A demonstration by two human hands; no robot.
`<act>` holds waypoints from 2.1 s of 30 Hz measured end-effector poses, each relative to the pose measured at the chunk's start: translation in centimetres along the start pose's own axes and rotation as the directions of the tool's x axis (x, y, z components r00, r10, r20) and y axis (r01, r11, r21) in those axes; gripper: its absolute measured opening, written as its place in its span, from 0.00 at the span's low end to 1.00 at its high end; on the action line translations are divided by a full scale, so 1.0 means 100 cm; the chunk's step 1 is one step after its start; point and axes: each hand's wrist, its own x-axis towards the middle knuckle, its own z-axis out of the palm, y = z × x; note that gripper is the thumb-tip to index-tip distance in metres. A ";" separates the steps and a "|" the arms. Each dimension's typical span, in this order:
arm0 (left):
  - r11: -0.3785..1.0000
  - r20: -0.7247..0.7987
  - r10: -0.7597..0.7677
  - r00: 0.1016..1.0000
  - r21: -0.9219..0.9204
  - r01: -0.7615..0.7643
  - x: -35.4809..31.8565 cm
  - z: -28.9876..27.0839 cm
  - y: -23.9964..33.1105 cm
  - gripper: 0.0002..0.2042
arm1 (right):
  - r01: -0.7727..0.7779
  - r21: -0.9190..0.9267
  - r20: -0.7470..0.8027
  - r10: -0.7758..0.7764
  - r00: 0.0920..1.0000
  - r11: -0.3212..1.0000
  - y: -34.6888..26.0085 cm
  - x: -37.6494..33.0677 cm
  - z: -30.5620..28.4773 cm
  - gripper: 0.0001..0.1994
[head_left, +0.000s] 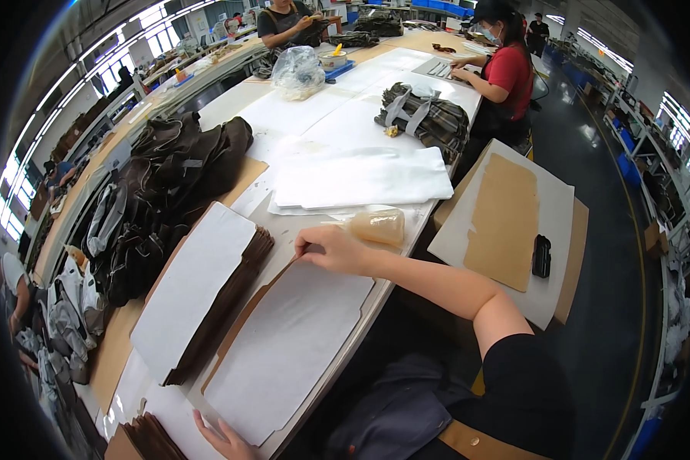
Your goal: Applying glue and attaching fabric linings to leather or cardboard components for assembly.
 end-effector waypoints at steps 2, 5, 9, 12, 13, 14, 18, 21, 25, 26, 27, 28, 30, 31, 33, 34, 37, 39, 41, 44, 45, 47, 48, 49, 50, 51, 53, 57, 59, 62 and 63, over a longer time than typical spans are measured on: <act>0.997 -0.123 0.019 0.992 -0.075 -0.028 0.008 0.006 -0.008 0.20 | 0.074 0.083 -0.066 -0.069 0.995 0.994 -0.020 -0.010 -0.007 0.06; 0.941 -0.116 -0.117 0.986 -0.332 0.073 0.025 0.012 -0.030 0.17 | 0.127 0.178 -0.142 -0.102 0.985 0.976 -0.036 -0.026 -0.021 0.05; 0.882 0.127 -0.144 0.981 -0.433 0.186 0.038 -0.011 -0.022 0.13 | 0.011 0.398 -0.180 0.067 0.981 0.917 -0.031 -0.028 -0.028 0.05; 0.821 0.012 -0.171 0.985 -0.550 0.149 0.030 -0.018 0.003 0.13 | -0.074 0.471 -0.141 0.158 0.977 0.879 -0.019 -0.016 -0.015 0.06; 0.827 -0.008 -0.191 0.982 -0.540 0.156 0.031 -0.018 0.006 0.13 | -0.224 0.469 -0.064 0.286 0.956 0.854 -0.017 -0.014 -0.013 0.10; 0.830 -0.047 -0.212 0.976 -0.536 0.154 0.030 -0.017 0.003 0.13 | -0.368 0.457 0.025 0.401 0.916 0.810 -0.014 -0.010 -0.008 0.13; 0.934 0.017 -0.260 0.965 -0.249 0.256 0.025 -0.028 -0.029 0.13 | -0.538 0.124 0.240 0.501 0.831 0.833 0.019 -0.037 -0.012 0.24; 0.914 0.125 -0.255 0.959 -0.292 0.281 0.008 -0.031 -0.020 0.11 | -0.623 0.128 0.367 0.547 0.752 0.772 0.009 -0.059 -0.034 0.21; 0.915 0.240 -0.308 0.921 -0.192 0.356 -0.008 -0.058 -0.002 0.09 | -0.645 0.041 0.483 0.550 0.681 0.763 -0.001 -0.057 -0.039 0.12; 0.929 0.196 -0.253 0.948 -0.225 0.294 -0.003 -0.058 0.001 0.09 | -0.568 0.028 0.461 0.493 0.738 0.823 0.001 -0.056 -0.043 0.11; 0.930 0.188 -0.246 0.951 -0.230 0.286 0.002 -0.065 0.008 0.10 | -0.543 0.092 0.442 0.454 0.774 0.835 0.005 -0.051 -0.047 0.09; 0.945 0.122 -0.205 0.971 -0.234 0.229 0.010 -0.068 0.010 0.10 | -0.540 0.090 0.448 0.451 0.772 0.837 0.001 -0.041 -0.047 0.09; 0.970 -0.006 -0.134 0.991 -0.205 0.130 0.034 -0.077 0.020 0.10 | -0.453 0.255 0.191 0.415 0.890 0.854 -0.009 -0.013 -0.040 0.08; 0.974 -0.065 -0.072 0.995 -0.221 0.056 0.050 -0.084 0.029 0.11 | -0.442 0.276 0.143 0.418 0.897 0.853 -0.009 0.005 -0.032 0.09; 0.952 -0.133 -0.098 0.986 -0.300 0.054 0.099 -0.088 0.035 0.12 | -0.395 0.308 0.054 0.399 0.915 0.866 -0.010 0.049 -0.025 0.11; 0.934 -0.113 -0.136 0.984 -0.345 0.090 0.124 -0.090 0.036 0.12 | -0.359 0.329 0.029 0.371 0.928 0.873 -0.005 0.073 -0.017 0.12; 0.889 -0.120 -0.189 0.975 -0.442 0.119 0.190 -0.092 0.000 0.14 | -0.293 0.257 0.030 0.295 0.955 0.921 0.029 0.139 0.021 0.15; 0.889 -0.084 -0.218 0.972 -0.427 0.163 0.218 -0.080 -0.021 0.14 | -0.284 0.240 0.020 0.288 0.957 0.928 0.057 0.166 0.046 0.16; 0.887 -0.043 -0.244 0.969 -0.414 0.205 0.233 -0.063 -0.038 0.15 | -0.268 0.216 -0.059 0.287 0.956 0.939 0.075 0.180 0.062 0.17; 0.904 -0.033 -0.238 0.971 -0.373 0.209 0.242 -0.045 -0.056 0.16 | -0.344 0.136 -0.042 0.352 0.935 0.929 0.089 0.186 0.073 0.17; 0.906 -0.019 -0.266 0.964 -0.345 0.243 0.242 -0.043 -0.061 0.16 | -0.349 0.117 -0.038 0.356 0.934 0.930 0.090 0.186 0.077 0.18; 0.907 0.003 -0.291 0.957 -0.317 0.277 0.240 -0.038 -0.070 0.17 | -0.364 0.100 -0.014 0.367 0.930 0.926 0.093 0.186 0.080 0.18; 0.906 0.009 -0.293 0.956 -0.318 0.281 0.240 -0.036 -0.073 0.17 | -0.375 0.082 0.006 0.376 0.926 0.923 0.095 0.186 0.081 0.18; 0.905 0.018 -0.306 0.952 -0.305 0.297 0.240 -0.034 -0.076 0.17 | -0.380 0.078 0.006 0.381 0.924 0.921 0.097 0.185 0.079 0.18; 0.904 0.021 -0.323 0.946 -0.290 0.315 0.238 -0.036 -0.078 0.17 | -0.414 0.056 0.056 0.411 0.910 0.909 0.095 0.184 0.080 0.19; 0.902 0.021 -0.330 0.944 -0.288 0.322 0.236 -0.036 -0.081 0.17 | -0.445 0.031 0.106 0.440 0.892 0.895 0.092 0.184 0.081 0.19; 0.880 0.060 -0.373 0.926 -0.293 0.373 0.233 -0.038 -0.083 0.18 | -0.461 0.043 0.125 0.453 0.883 0.886 0.090 0.183 0.079 0.19; 0.858 0.085 -0.411 0.908 -0.300 0.417 0.235 -0.034 -0.078 0.19 | -0.470 0.035 0.129 0.462 0.877 0.882 0.095 0.183 0.073 0.19; 0.859 0.080 -0.422 0.903 -0.283 0.426 0.235 -0.033 -0.077 0.19 | -0.462 0.030 0.119 0.456 0.882 0.886 0.096 0.183 0.075 0.19; 0.863 0.060 -0.409 0.911 -0.298 0.407 0.232 -0.031 -0.077 0.18 | -0.446 0.019 0.092 0.442 0.892 0.895 0.098 0.183 0.079 0.19; 0.862 0.057 -0.411 0.910 -0.300 0.408 0.232 -0.030 -0.077 0.18 | -0.438 0.012 0.074 0.436 0.897 0.899 0.100 0.183 0.079 0.18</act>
